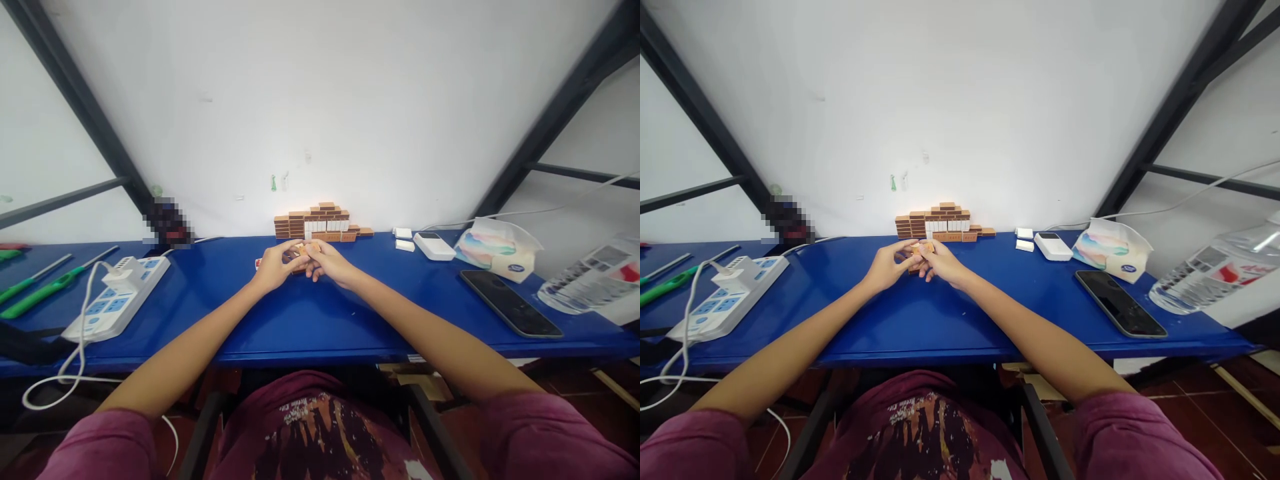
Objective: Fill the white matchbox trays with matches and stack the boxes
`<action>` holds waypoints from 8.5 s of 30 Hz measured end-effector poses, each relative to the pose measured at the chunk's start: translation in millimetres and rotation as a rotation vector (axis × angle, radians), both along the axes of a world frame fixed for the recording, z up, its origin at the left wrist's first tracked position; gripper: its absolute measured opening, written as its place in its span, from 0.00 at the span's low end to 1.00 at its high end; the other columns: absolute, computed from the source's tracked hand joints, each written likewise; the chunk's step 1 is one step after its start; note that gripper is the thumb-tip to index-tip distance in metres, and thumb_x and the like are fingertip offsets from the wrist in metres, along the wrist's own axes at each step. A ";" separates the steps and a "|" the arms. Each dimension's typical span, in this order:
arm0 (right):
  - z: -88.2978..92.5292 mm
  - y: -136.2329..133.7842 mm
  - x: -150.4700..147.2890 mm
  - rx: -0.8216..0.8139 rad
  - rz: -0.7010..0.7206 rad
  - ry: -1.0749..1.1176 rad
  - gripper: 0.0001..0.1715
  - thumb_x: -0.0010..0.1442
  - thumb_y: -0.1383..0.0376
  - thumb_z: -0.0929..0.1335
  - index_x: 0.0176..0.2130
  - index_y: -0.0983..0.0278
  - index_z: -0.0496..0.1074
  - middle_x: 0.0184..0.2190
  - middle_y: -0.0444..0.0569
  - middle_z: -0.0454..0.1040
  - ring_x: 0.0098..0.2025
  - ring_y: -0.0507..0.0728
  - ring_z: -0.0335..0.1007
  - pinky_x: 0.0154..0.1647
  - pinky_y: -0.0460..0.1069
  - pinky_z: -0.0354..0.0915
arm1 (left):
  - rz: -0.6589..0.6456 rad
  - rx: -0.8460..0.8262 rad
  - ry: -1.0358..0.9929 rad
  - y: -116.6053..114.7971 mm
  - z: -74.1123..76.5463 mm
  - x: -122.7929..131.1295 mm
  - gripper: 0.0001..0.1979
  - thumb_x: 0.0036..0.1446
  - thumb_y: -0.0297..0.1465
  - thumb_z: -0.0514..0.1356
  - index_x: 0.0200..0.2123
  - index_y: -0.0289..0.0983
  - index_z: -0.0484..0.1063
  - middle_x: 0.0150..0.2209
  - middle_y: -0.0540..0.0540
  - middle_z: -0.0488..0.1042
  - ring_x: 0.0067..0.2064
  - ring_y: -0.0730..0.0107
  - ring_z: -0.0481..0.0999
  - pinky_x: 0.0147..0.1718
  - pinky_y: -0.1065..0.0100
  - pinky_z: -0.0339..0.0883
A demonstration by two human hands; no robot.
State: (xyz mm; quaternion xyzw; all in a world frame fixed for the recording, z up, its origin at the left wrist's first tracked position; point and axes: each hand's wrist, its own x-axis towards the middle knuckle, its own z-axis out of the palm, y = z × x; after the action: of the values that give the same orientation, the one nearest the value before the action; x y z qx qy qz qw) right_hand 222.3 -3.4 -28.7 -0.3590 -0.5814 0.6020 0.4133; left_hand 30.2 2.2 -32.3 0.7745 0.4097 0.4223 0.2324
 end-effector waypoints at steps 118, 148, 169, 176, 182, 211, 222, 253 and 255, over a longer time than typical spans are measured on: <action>-10.5 -2.0 2.9 0.283 -0.396 -0.146 0.29 0.60 0.42 0.72 0.42 0.64 0.79 0.21 0.44 0.75 0.21 0.54 0.73 0.25 0.49 0.71 | 0.079 -0.199 -0.213 4.6 -4.6 -23.2 0.24 0.46 0.50 0.75 0.42 0.45 0.79 0.29 0.50 0.80 0.32 0.64 0.78 0.37 0.60 0.75; -18.7 -19.7 -14.4 0.055 -0.059 -0.042 0.35 0.64 0.41 0.70 0.56 0.62 0.64 0.27 0.40 0.71 0.27 0.53 0.72 0.21 0.47 0.71 | -0.135 -0.339 -0.340 -11.1 -5.0 -11.2 0.25 0.50 0.41 0.77 0.47 0.36 0.76 0.33 0.45 0.85 0.35 0.62 0.85 0.38 0.64 0.78; -11.9 -22.9 -11.0 0.233 -0.002 -0.242 0.36 0.73 0.54 0.65 0.73 0.57 0.51 0.45 0.51 0.74 0.38 0.56 0.76 0.31 0.52 0.78 | -0.072 -0.024 -0.041 -6.6 -0.9 -13.2 0.23 0.65 0.37 0.66 0.62 0.43 0.73 0.50 0.46 0.83 0.50 0.62 0.82 0.44 0.66 0.76; -16.5 -8.0 9.6 0.550 -0.002 -0.506 0.36 0.72 0.64 0.64 0.74 0.61 0.56 0.40 0.52 0.78 0.36 0.57 0.76 0.43 0.58 0.75 | -0.159 -0.099 0.021 8.6 -3.0 -25.8 0.26 0.66 0.42 0.64 0.65 0.43 0.71 0.50 0.44 0.83 0.51 0.60 0.82 0.50 0.60 0.76; -15.8 6.3 19.7 0.675 -0.195 -0.594 0.33 0.71 0.61 0.67 0.71 0.58 0.63 0.50 0.54 0.80 0.37 0.58 0.76 0.49 0.59 0.72 | -0.054 -0.050 0.010 36.8 7.5 -33.8 0.22 0.60 0.44 0.68 0.53 0.39 0.77 0.47 0.43 0.83 0.48 0.60 0.82 0.47 0.62 0.75; 39.4 57.1 149.3 0.674 -0.736 -1.373 0.14 0.70 0.66 0.64 0.45 0.62 0.79 0.45 0.55 0.83 0.45 0.63 0.77 0.40 0.52 0.63 | -0.035 0.349 0.653 51.7 60.0 -20.2 0.11 0.67 0.32 0.56 0.42 0.39 0.80 0.40 0.43 0.80 0.40 0.62 0.76 0.41 0.63 0.66; 6.3 75.7 271.3 0.230 -0.747 -1.418 0.15 0.65 0.61 0.70 0.46 0.68 0.80 0.44 0.63 0.81 0.45 0.64 0.76 0.43 0.54 0.64 | 0.052 0.093 0.567 31.4 23.0 -76.0 0.14 0.64 0.41 0.60 0.43 0.41 0.83 0.35 0.46 0.83 0.32 0.64 0.78 0.33 0.65 0.67; 28.4 41.1 120.8 0.526 -0.326 -0.923 0.26 0.61 0.41 0.69 0.36 0.61 0.74 0.36 0.51 0.80 0.37 0.60 0.73 0.39 0.52 0.65 | -0.037 0.142 0.765 -0.8 22.0 -44.8 0.14 0.70 0.39 0.57 0.46 0.40 0.81 0.37 0.46 0.82 0.37 0.62 0.80 0.35 0.65 0.66; 27.6 21.1 86.5 0.627 -0.226 -0.952 0.26 0.60 0.41 0.71 0.36 0.61 0.72 0.35 0.50 0.79 0.35 0.59 0.71 0.36 0.51 0.62 | -0.053 0.125 0.758 -4.4 22.2 -42.6 0.20 0.68 0.47 0.59 0.51 0.40 0.80 0.37 0.45 0.82 0.37 0.61 0.80 0.36 0.64 0.67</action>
State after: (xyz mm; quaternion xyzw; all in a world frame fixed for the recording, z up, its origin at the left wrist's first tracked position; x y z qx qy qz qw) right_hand 308.9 17.7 -1.1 -0.5106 -0.8116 0.1256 0.2547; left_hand -12.4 -2.2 -10.2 0.8987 0.4199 0.1238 0.0276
